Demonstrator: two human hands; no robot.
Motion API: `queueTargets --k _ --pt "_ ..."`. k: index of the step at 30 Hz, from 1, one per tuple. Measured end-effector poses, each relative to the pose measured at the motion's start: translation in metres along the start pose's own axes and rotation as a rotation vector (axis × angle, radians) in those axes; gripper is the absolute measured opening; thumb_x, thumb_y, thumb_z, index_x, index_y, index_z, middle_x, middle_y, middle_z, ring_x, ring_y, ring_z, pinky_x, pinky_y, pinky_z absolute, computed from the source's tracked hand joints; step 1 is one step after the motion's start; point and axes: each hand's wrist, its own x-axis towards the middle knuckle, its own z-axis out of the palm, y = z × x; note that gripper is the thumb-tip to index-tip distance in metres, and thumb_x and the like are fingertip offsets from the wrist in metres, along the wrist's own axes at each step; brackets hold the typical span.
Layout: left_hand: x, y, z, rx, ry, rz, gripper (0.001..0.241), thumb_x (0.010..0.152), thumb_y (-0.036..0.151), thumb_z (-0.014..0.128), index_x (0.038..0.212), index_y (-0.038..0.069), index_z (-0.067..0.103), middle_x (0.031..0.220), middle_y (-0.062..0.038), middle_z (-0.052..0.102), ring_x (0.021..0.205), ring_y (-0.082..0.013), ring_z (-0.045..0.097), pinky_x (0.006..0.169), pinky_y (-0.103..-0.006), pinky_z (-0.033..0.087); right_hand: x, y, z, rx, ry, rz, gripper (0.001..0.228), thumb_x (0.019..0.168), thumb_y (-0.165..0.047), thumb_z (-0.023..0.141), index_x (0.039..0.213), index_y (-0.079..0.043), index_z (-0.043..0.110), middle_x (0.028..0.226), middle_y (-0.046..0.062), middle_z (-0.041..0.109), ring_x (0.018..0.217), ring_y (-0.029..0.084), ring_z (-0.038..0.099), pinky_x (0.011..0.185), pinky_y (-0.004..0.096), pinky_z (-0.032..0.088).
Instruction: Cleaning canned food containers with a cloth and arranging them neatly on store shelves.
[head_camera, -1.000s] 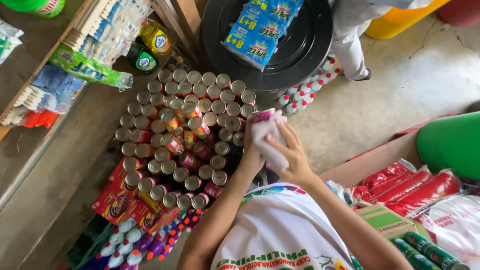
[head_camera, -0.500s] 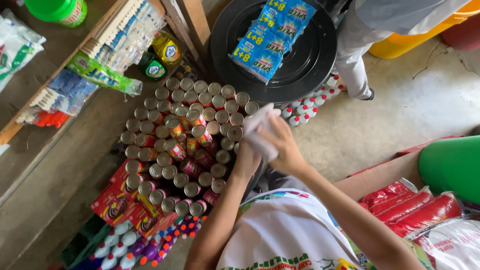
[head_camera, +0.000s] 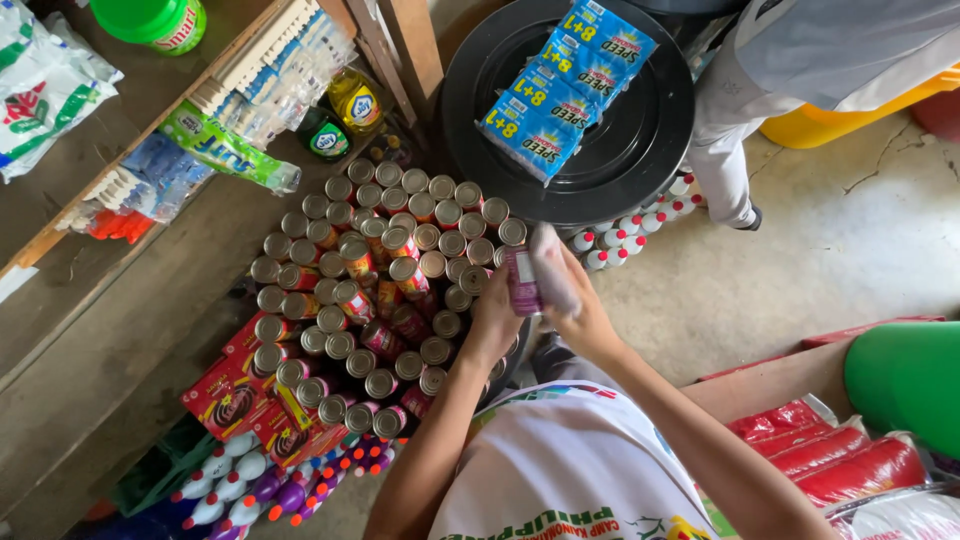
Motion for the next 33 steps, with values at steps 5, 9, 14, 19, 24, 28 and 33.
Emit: queueTargets --k 5,9,14,19,24,28,33 --pt "-0.005 0.016 0.016 -0.351 -0.076 0.005 0.054 0.116 0.05 0.042 0.143 0.004 0.049 0.136 -0.009 0.058 0.129 -0.0215 0.057 0.113 -0.0409 0.044 0.002 -0.016 0.01 -0.118 -0.001 -0.081 0.075 0.084 -0.014 0.071 0.154 -0.014 0.046 0.165 0.025 0.033 0.153 0.048 0.029 0.126 0.051 0.023" --pt "-0.02 0.075 0.07 -0.117 -0.084 0.013 0.06 0.104 0.047 0.045 0.15 0.008 0.048 0.142 -0.004 0.06 0.133 -0.0161 0.055 0.113 -0.0347 0.042 -0.004 -0.043 0.009 -0.497 -0.115 -0.416 0.077 0.073 -0.039 0.077 0.141 -0.011 0.058 0.16 0.024 0.033 0.149 0.046 0.026 0.123 0.051 0.024" --pt "-0.005 0.039 0.037 -0.137 -0.108 -0.034 0.057 0.105 0.041 0.055 0.15 0.005 0.047 0.139 -0.004 0.062 0.13 -0.0165 0.056 0.111 -0.0342 0.044 0.014 0.08 0.002 0.21 0.191 0.209 0.057 0.106 -0.044 0.057 0.146 -0.003 0.054 0.152 0.025 0.045 0.14 0.035 0.044 0.117 0.048 0.038" --pt "-0.019 0.055 0.056 0.269 -0.097 0.043 0.057 0.104 0.029 0.074 0.148 0.001 0.052 0.121 -0.007 0.062 0.109 -0.0189 0.058 0.098 -0.0345 0.049 -0.006 0.068 -0.011 0.653 0.255 0.641 0.068 0.104 -0.047 0.053 0.152 0.0 0.045 0.14 0.009 0.062 0.125 0.014 0.057 0.109 0.034 0.045" --pt "-0.029 0.09 0.081 1.019 0.032 0.374 0.065 0.08 0.02 0.084 0.137 0.005 0.055 0.126 -0.013 0.07 0.118 -0.0249 0.071 0.1 -0.0347 0.055 0.018 -0.078 -0.037 -0.783 -0.026 -0.299 0.07 0.065 -0.023 0.081 0.133 -0.022 0.065 0.155 0.018 0.043 0.143 0.044 0.036 0.118 0.057 0.031" --pt "-0.029 0.083 0.07 1.398 0.109 0.639 0.07 0.076 0.013 0.085 0.138 0.004 0.056 0.139 -0.023 0.06 0.13 -0.04 0.057 0.109 -0.0449 0.046 0.021 -0.09 -0.039 -0.747 -0.07 -0.268 0.064 0.066 -0.023 0.089 0.127 -0.021 0.071 0.161 0.023 0.032 0.145 0.053 0.025 0.118 0.064 0.027" --pt "-0.032 0.085 0.066 1.288 0.058 0.565 0.074 0.08 0.014 0.087 0.143 0.002 0.049 0.143 -0.021 0.055 0.134 -0.04 0.054 0.111 -0.0458 0.046 0.039 -0.095 -0.049 -0.802 -0.078 -0.186 0.068 0.059 -0.007 0.08 0.125 -0.019 0.073 0.163 0.021 0.031 0.148 0.051 0.026 0.12 0.058 0.029"
